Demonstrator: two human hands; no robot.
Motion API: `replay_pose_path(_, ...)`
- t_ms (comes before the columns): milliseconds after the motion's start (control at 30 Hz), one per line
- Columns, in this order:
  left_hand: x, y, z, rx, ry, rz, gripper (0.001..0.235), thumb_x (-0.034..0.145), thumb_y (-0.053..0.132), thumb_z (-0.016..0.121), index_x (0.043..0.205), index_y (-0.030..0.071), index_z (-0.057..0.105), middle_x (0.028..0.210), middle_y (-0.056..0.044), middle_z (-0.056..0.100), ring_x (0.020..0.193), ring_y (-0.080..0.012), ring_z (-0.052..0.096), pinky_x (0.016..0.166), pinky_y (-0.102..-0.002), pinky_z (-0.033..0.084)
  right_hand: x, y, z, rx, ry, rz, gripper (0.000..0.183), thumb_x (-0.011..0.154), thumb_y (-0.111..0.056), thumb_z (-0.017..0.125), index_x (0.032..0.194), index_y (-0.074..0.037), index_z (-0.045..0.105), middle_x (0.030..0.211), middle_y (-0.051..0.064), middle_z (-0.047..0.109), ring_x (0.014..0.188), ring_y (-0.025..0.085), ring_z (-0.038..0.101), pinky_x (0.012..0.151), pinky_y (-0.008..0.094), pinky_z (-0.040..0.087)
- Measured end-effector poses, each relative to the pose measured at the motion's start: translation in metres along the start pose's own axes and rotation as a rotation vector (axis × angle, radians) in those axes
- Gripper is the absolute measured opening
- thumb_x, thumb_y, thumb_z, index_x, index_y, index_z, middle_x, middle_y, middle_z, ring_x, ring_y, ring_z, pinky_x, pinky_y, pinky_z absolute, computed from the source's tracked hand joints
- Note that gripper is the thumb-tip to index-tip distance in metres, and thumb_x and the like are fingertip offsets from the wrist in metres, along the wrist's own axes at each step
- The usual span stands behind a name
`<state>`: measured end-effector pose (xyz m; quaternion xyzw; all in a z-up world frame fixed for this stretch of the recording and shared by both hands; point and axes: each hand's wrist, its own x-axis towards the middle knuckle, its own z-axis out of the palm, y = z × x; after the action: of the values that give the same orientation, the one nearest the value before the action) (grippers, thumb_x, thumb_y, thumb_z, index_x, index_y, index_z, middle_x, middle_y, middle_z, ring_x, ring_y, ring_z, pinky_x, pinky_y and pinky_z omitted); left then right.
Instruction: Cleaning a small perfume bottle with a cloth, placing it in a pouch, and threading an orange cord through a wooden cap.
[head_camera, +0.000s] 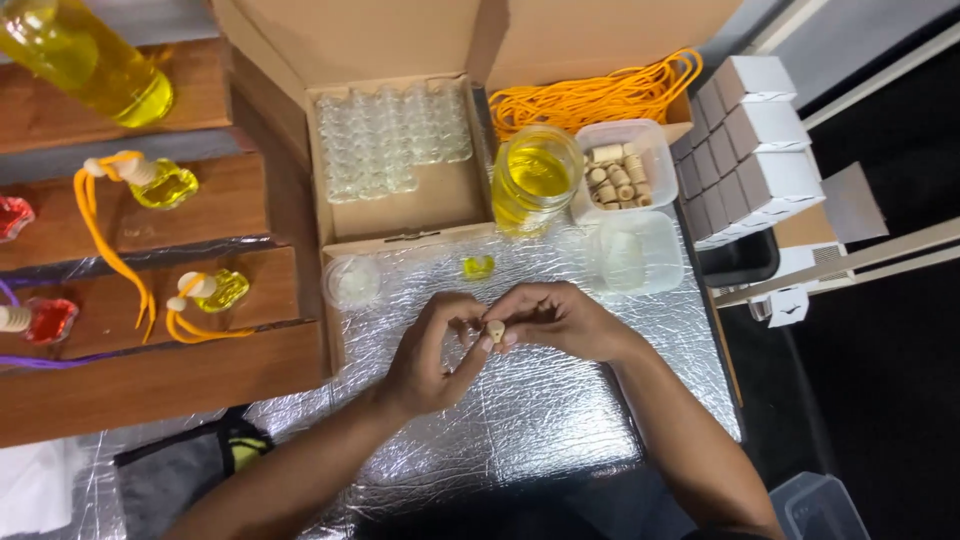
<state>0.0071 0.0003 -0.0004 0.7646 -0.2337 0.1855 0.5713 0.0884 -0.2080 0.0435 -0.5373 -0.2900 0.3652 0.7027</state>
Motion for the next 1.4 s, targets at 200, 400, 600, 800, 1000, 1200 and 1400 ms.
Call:
replay_pose_path(200, 0.005, 0.000, -0.003, -0.129, 0.024, -0.014, 0.028, 0.092, 0.011, 0.067, 0.118, 0.003, 0.059, 0.104, -0.006, 0.060, 0.084, -0.0214, 0.068, 0.059, -0.031, 0.056, 0.006, 0.004, -0.008, 0.004, 0.000, 0.078, 0.028, 0.089, 0.011, 0.067, 0.116, 0.010, 0.067, 0.091, 0.023, 0.077, 0.084, 0.026, 0.076, 0.076, 0.045, 0.065)
replay_pose_path(400, 0.009, 0.001, -0.001, -0.120, -0.001, -0.039, 0.021, 0.094, 0.006, 0.065, 0.115, 0.006, 0.063, 0.102, -0.005, 0.059, 0.081, -0.0204, 0.068, 0.057, -0.030, 0.056, 0.006, 0.000, -0.008, 0.013, 0.030, 0.114, 0.025, 0.088, 0.010, 0.068, 0.113, 0.010, 0.068, 0.088, 0.024, 0.078, 0.077, 0.026, 0.077, 0.071, 0.043, 0.066)
replay_pose_path(600, 0.011, 0.003, -0.006, -0.120, -0.061, -0.049, 0.029, 0.095, 0.007, 0.063, 0.123, 0.004, 0.061, 0.106, -0.010, 0.059, 0.083, -0.0236, 0.067, 0.057, -0.031, 0.057, 0.005, -0.001, -0.010, 0.005, 0.052, 0.122, 0.024, 0.087, 0.009, 0.071, 0.110, 0.009, 0.068, 0.085, 0.022, 0.078, 0.075, 0.024, 0.077, 0.070, 0.042, 0.066)
replay_pose_path(800, 0.004, -0.005, 0.000, -0.069, -0.062, -0.019, 0.024, 0.097, 0.007, 0.061, 0.121, 0.005, 0.062, 0.105, -0.007, 0.060, 0.084, -0.0224, 0.068, 0.057, -0.029, 0.057, 0.002, 0.000, -0.011, -0.048, 0.058, 0.110, 0.018, 0.088, 0.007, 0.069, 0.106, 0.008, 0.072, 0.083, 0.022, 0.079, 0.073, 0.024, 0.077, 0.068, 0.042, 0.067)
replay_pose_path(1000, 0.010, -0.001, -0.003, -0.048, -0.033, -0.016, 0.029, 0.099, 0.009, 0.060, 0.128, 0.005, 0.061, 0.112, -0.007, 0.060, 0.089, -0.0205, 0.068, 0.061, -0.027, 0.058, 0.005, -0.003, -0.011, -0.086, 0.074, 0.081, 0.015, 0.094, 0.001, 0.066, 0.106, 0.007, 0.072, 0.080, 0.020, 0.078, 0.074, 0.022, 0.076, 0.067, 0.040, 0.066)
replay_pose_path(1200, 0.006, -0.005, -0.004, -0.053, -0.055, -0.045, 0.023, 0.099, 0.006, 0.063, 0.122, 0.003, 0.065, 0.106, -0.012, 0.062, 0.083, -0.0219, 0.068, 0.062, -0.030, 0.059, 0.005, -0.001, -0.010, -0.113, 0.011, 0.100, 0.014, 0.097, -0.002, 0.063, 0.102, 0.005, 0.074, 0.077, 0.018, 0.077, 0.071, 0.022, 0.076, 0.065, 0.039, 0.066)
replay_pose_path(1400, 0.006, -0.004, -0.004, -0.074, -0.010, -0.033, 0.023, 0.099, 0.003, 0.062, 0.121, 0.005, 0.068, 0.103, -0.007, 0.063, 0.083, -0.0207, 0.072, 0.066, -0.031, 0.060, 0.005, -0.005, -0.006, -0.129, 0.017, 0.104, 0.014, 0.097, -0.002, 0.063, 0.102, 0.006, 0.073, 0.076, 0.016, 0.077, 0.072, 0.021, 0.076, 0.067, 0.038, 0.066)
